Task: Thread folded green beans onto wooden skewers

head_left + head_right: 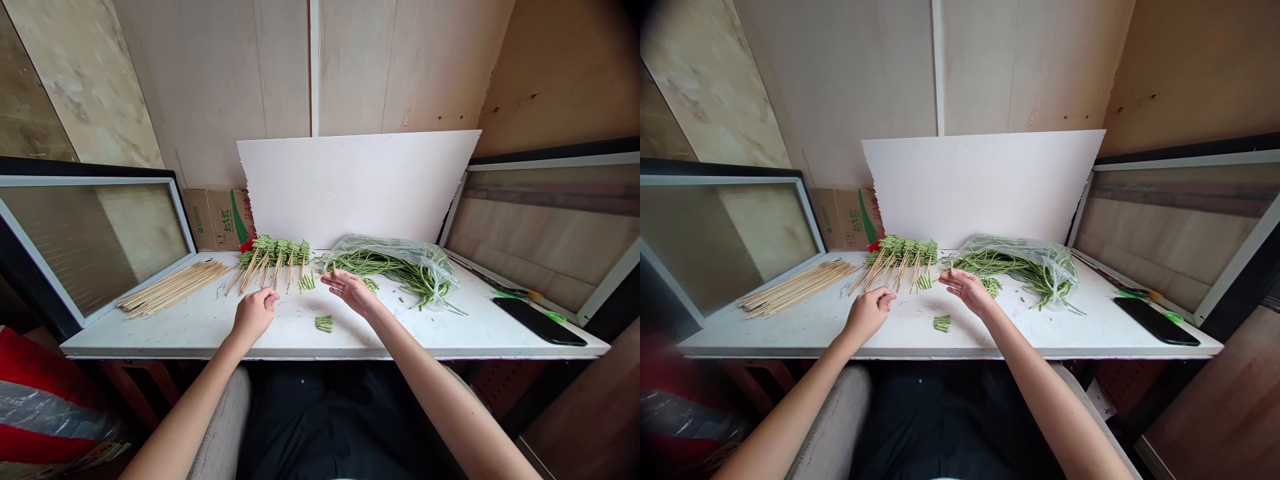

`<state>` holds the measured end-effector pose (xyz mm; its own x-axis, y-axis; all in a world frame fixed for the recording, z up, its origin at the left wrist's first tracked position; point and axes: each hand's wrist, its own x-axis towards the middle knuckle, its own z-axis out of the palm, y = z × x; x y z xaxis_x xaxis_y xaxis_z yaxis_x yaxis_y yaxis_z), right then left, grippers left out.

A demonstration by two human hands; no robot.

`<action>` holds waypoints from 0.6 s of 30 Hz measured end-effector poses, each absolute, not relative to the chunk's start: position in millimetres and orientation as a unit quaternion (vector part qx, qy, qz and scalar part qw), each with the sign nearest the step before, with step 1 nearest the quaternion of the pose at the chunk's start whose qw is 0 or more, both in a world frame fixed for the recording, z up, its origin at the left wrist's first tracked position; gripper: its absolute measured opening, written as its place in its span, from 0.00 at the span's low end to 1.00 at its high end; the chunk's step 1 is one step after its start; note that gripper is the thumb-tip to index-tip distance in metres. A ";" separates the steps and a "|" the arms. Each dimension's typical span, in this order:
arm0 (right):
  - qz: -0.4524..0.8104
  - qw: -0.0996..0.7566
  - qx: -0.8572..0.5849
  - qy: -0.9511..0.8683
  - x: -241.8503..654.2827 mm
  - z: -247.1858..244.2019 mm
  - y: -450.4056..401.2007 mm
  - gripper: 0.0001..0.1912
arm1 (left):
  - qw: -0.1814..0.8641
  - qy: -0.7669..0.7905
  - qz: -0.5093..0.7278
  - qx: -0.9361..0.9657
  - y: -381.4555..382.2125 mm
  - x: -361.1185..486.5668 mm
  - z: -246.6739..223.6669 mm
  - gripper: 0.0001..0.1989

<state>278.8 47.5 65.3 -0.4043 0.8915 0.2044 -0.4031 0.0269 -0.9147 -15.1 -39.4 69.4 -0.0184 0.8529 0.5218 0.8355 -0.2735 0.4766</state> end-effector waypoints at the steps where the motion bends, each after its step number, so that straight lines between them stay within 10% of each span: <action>1: 0.654 0.494 -0.236 -0.522 279.1 65.0 47.8 0.15 | 0.010 0.604 0.381 0.700 -39.4 -15.0 69.4 0.11; 18: 0.611 0.508 -0.268 -0.545 282.9 73.4 41.1 0.18 | -0.007 0.600 0.373 0.708 -42.7 -17.8 75.5 0.12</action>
